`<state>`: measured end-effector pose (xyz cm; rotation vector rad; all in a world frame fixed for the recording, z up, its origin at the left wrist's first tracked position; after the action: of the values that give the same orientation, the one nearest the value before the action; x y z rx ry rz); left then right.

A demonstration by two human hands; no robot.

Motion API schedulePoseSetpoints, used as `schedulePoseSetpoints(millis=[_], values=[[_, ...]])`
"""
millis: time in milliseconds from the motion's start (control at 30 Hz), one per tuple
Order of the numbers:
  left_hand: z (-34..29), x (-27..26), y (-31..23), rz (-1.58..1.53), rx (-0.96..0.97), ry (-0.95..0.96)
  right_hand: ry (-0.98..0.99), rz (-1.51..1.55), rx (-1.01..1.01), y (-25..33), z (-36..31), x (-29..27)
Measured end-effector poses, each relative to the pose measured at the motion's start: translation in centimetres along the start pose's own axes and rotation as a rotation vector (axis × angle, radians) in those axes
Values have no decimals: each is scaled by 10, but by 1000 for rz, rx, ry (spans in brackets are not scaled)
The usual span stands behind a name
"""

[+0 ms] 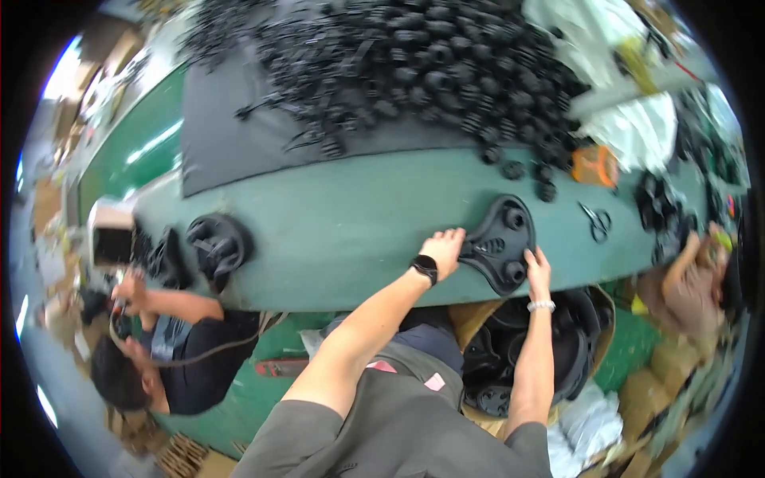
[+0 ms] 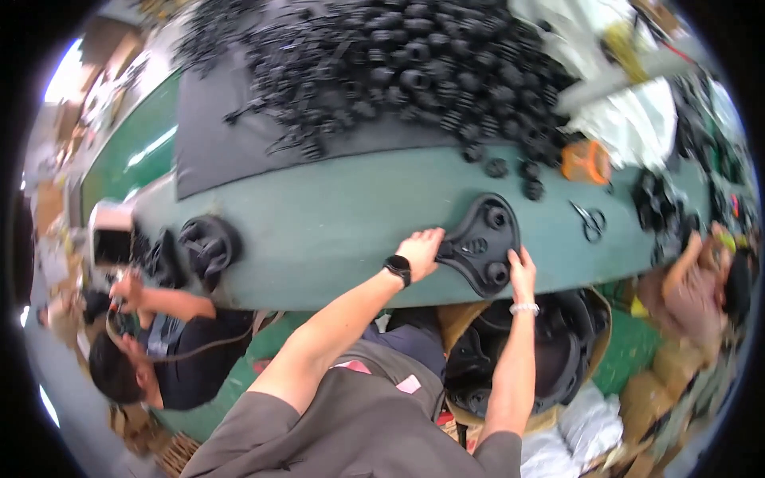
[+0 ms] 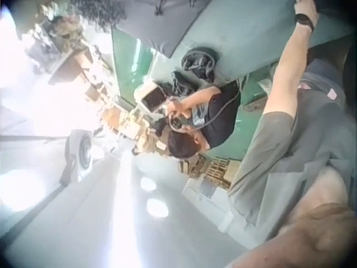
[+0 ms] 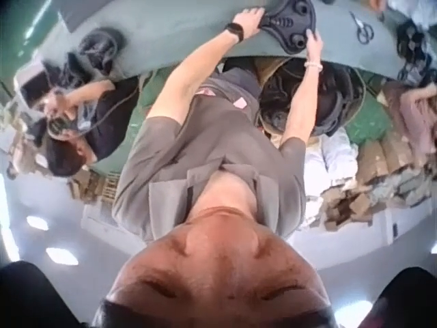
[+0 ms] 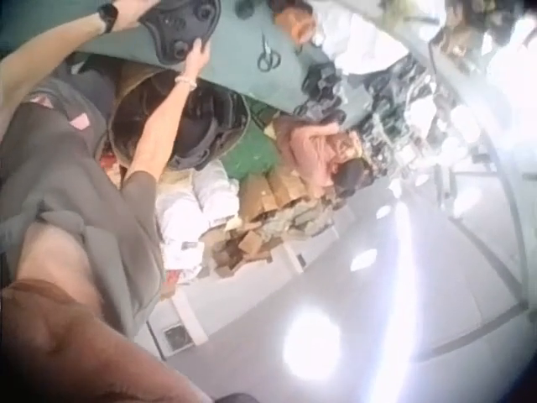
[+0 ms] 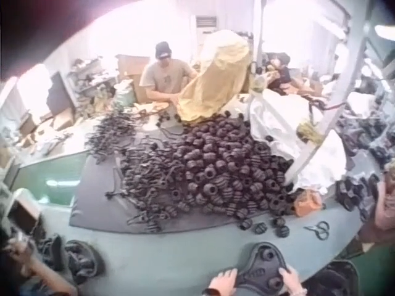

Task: Attaching plastic components and grommets to the underside of bicycle saddle bases on a production line.

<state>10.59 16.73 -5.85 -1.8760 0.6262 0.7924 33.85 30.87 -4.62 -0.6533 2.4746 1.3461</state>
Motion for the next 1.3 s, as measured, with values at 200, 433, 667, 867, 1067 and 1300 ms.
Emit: schedulePoseSetpoints(millis=[200, 433, 667, 867, 1067, 1300], values=[[-69, -62, 56, -52, -78, -170, 221, 17, -67, -3, -28, 71], [-193, -140, 195, -60, -359, -445, 596, -35, -156, 29, -109, 258], [-282, -134, 262, -159, -638, -523, 843, -183, -119, 45, -173, 380], [-292, -99, 271, -288, -681, -496, 885, -378, -163, 53, -183, 387], [-231, -157, 306, -858, -780, -693, 722, -463, -84, 26, -176, 324], [-181, -189, 321, -668, -711, -513, 711, -204, 62, 18, -212, 347]])
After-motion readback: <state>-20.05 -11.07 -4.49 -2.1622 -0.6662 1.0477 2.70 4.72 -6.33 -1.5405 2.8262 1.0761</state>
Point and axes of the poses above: each hand's wrist, its own z-axis towards the middle knuckle, its own x-axis out of the palm, y = z × x, the point moved 6 cm from there along z, towards the middle knuckle, and after that the axes turned 10 degrees about -y, right-handed, at the moved point
